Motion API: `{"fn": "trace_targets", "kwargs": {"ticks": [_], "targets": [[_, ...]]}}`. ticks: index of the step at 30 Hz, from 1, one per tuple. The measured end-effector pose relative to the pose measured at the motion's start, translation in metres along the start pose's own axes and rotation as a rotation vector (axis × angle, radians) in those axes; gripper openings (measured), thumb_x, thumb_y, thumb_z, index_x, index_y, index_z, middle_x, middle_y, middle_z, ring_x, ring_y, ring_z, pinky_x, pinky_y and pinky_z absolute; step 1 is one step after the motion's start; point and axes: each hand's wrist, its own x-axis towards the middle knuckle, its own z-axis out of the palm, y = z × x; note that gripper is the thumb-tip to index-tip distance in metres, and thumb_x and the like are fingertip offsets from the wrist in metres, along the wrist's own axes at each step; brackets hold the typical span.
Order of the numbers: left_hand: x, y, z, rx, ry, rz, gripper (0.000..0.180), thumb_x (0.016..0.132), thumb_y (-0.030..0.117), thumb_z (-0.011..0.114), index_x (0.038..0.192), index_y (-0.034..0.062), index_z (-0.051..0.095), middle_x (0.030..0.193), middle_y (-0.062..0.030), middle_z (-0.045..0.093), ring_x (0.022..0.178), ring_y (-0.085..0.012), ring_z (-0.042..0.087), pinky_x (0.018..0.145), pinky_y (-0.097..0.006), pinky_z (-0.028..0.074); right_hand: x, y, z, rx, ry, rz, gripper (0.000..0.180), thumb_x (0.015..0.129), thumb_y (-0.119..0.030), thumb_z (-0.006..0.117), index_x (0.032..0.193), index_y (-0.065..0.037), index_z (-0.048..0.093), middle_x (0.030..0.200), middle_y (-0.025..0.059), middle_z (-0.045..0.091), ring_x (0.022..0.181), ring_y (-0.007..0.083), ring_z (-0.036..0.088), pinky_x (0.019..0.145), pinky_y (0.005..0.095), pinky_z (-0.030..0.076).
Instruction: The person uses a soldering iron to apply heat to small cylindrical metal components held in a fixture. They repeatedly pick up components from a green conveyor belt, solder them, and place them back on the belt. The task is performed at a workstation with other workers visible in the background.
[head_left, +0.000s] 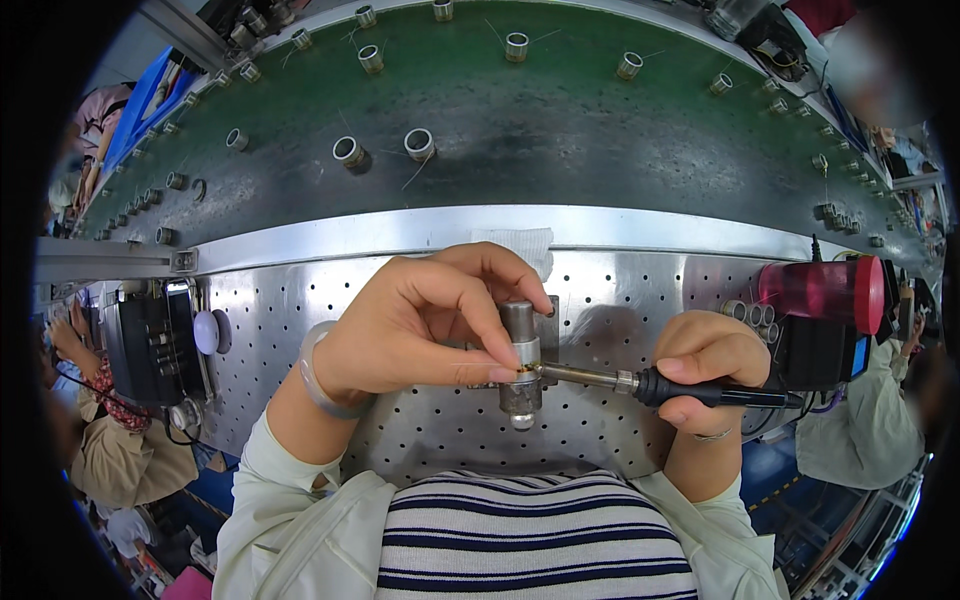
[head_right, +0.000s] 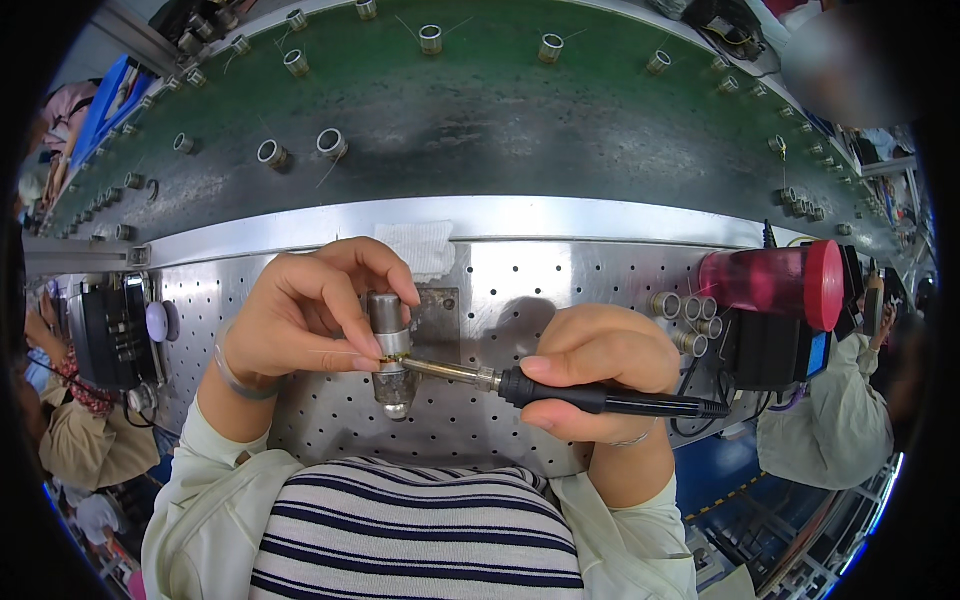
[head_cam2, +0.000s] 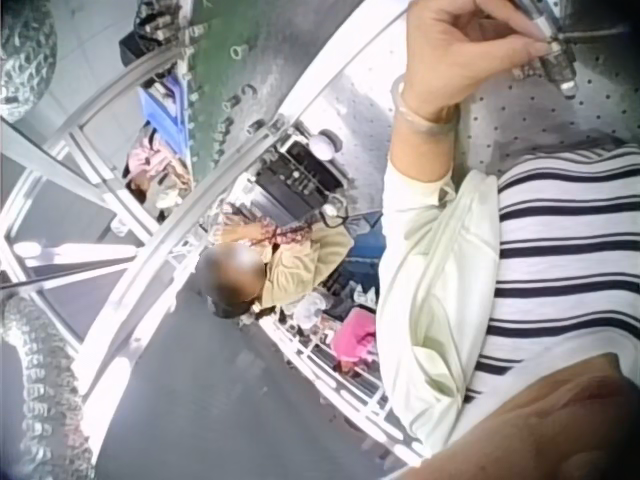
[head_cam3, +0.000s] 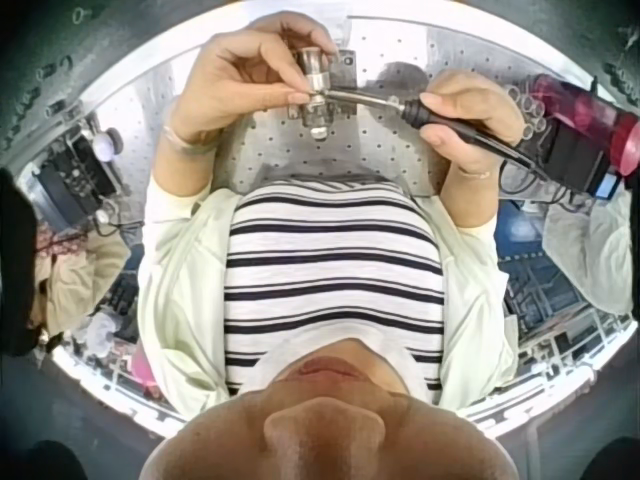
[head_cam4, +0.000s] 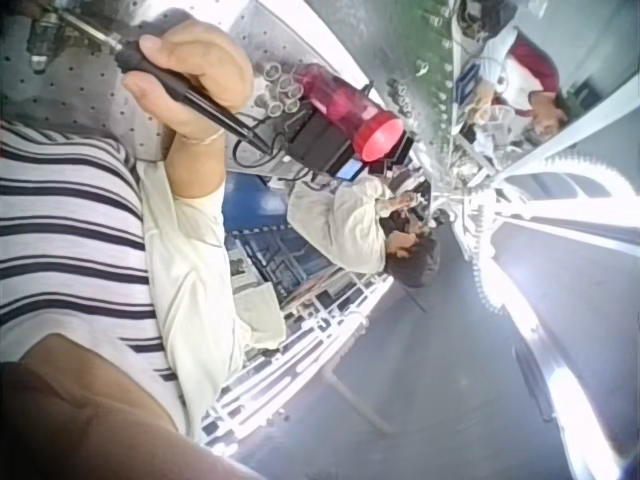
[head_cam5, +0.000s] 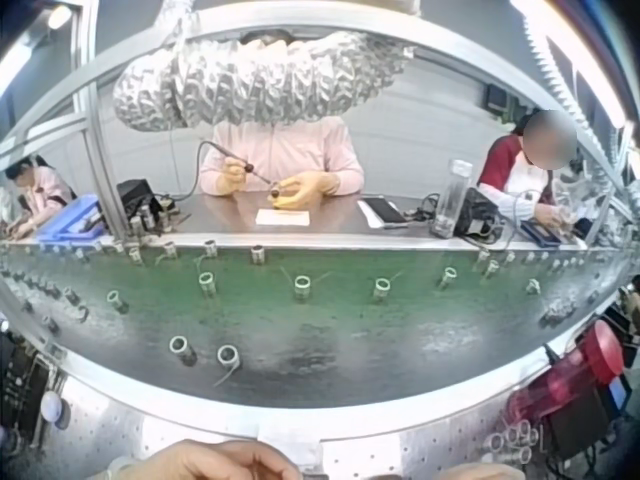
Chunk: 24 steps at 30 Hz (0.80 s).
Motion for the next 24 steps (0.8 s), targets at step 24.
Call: {"fn": "trace_targets", "kwargs": {"ticks": [24], "targets": [[0.004, 0.013, 0.006, -0.081, 0.011, -0.243, 0.057, 0.08, 0.002, 0.069, 0.132, -0.0071, 0.048, 0.101, -0.0193, 0.065, 0.087, -0.0123, 0.06, 0.069, -0.018, 0.046, 0.005, -0.001, -0.005, -0.025, -0.082, -0.041, 0.029, 0.064, 0.0, 0.081, 0.089, 0.006, 0.066, 0.07, 0.0124, 0.063, 0.056, 0.0204, 0.06, 0.05, 0.0278, 0.045]]}}
